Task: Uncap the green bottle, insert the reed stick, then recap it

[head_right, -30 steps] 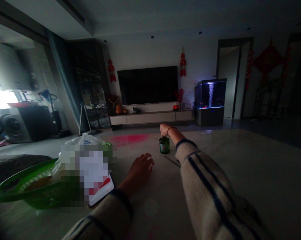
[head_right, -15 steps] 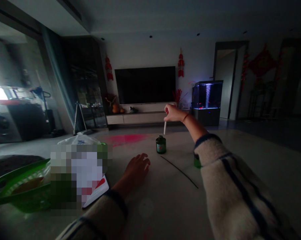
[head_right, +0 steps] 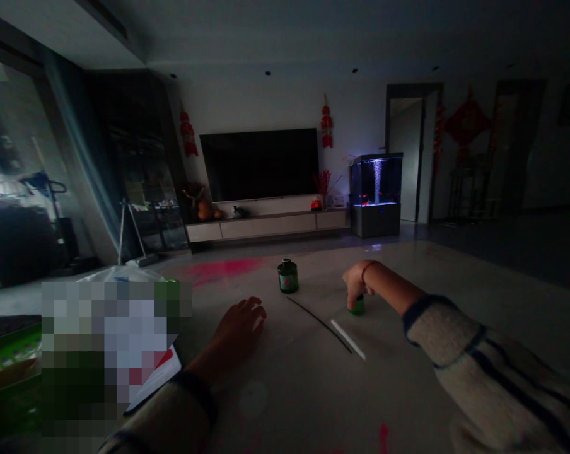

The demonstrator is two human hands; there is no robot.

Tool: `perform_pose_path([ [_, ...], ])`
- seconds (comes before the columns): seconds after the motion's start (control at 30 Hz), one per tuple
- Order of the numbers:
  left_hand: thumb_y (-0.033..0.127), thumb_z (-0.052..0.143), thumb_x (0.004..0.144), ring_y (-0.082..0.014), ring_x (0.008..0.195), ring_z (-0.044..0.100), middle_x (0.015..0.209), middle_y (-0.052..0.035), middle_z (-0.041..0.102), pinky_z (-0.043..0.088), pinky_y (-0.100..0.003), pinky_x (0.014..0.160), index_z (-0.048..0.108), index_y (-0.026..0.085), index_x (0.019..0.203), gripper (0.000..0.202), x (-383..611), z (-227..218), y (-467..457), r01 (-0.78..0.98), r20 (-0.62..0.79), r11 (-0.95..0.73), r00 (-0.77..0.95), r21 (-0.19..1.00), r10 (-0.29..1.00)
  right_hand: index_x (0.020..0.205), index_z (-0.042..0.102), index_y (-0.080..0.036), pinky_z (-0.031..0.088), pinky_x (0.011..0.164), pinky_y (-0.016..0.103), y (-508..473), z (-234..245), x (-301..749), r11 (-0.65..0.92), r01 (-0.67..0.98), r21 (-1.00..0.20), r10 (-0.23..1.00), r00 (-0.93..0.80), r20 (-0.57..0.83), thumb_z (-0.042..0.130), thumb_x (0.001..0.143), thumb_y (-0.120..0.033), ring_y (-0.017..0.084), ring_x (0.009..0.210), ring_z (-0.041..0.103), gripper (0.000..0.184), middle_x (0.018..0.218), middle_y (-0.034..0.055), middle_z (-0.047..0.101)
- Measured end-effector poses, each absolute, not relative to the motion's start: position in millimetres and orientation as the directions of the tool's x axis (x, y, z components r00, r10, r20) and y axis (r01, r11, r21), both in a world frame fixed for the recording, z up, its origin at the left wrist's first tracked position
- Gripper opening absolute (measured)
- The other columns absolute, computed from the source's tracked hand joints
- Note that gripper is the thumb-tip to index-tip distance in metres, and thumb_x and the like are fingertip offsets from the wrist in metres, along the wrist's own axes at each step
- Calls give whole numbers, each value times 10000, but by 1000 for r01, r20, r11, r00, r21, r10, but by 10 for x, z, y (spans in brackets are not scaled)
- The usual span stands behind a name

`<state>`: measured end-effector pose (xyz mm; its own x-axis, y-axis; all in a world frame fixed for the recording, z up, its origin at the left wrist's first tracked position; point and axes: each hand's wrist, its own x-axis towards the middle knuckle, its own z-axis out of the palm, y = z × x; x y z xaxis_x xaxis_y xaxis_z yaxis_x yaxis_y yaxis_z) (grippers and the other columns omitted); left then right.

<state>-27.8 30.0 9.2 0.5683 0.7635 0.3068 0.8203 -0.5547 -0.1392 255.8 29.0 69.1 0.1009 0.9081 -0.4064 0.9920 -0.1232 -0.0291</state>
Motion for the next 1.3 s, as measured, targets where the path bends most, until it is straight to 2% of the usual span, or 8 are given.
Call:
perform_pose_path([
  [0.1,207,368,808,-185,992,471,1128,-67,494,353,-326,838,564,195,913,222,-275,81,314,822,317,-555,565,-131,762,669,554,-137,396,504,260,393,619,2630,-25,999,-29,929,12,-369,685,502,-268,157,552,542,250,612,15,556],
  [0.23,194,379,795,-192,976,477,1105,-74,504,356,-331,829,565,184,906,218,-267,79,322,815,308,-562,575,-140,758,764,526,-142,380,548,232,564,761,2668,219,974,-59,974,-214,78,657,514,-206,162,673,534,289,729,26,566],
  [0.37,199,381,790,-201,966,482,1095,-82,508,358,-338,823,568,178,895,215,-261,76,311,813,302,-566,578,-134,758,894,475,-131,402,652,226,810,868,2510,334,908,-252,876,-201,438,641,531,-144,146,779,526,399,895,63,560],
  [0.47,204,370,796,-199,951,488,1092,-85,510,359,-340,819,570,176,894,224,-259,72,303,817,296,-562,573,-128,764,965,465,-127,399,756,247,1045,852,2257,416,806,-421,814,-124,567,639,564,-134,142,861,531,438,959,76,562],
  [0.57,206,367,797,-202,957,483,1092,-83,512,357,-342,820,573,178,896,230,-259,70,301,823,294,-554,565,-127,771,943,483,-135,401,775,254,1261,778,1974,448,722,-528,808,-73,585,643,589,-162,136,872,545,389,958,66,583],
  [0.73,211,368,800,-194,958,477,1067,-75,519,355,-330,815,573,185,896,228,-266,56,311,822,306,-559,563,-109,768,942,475,-125,413,730,265,1427,582,1697,274,751,-601,859,89,504,676,573,-226,159,841,559,432,924,83,587],
  [1.17,206,378,795,-198,936,493,1022,-75,538,364,-329,801,569,187,876,208,-285,6,321,809,341,-580,573,-93,745,847,539,-137,440,680,256,1466,133,1663,292,639,-711,918,22,396,727,512,-265,163,783,582,405,837,45,621],
  [1.3,231,418,778,-200,953,497,1025,-59,553,354,-325,830,558,198,921,203,-300,-7,333,845,344,-535,503,-3,793,824,555,-127,446,718,265,1397,183,1656,343,589,-731,921,-57,386,740,485,-230,169,808,587,400,858,47,627],
])
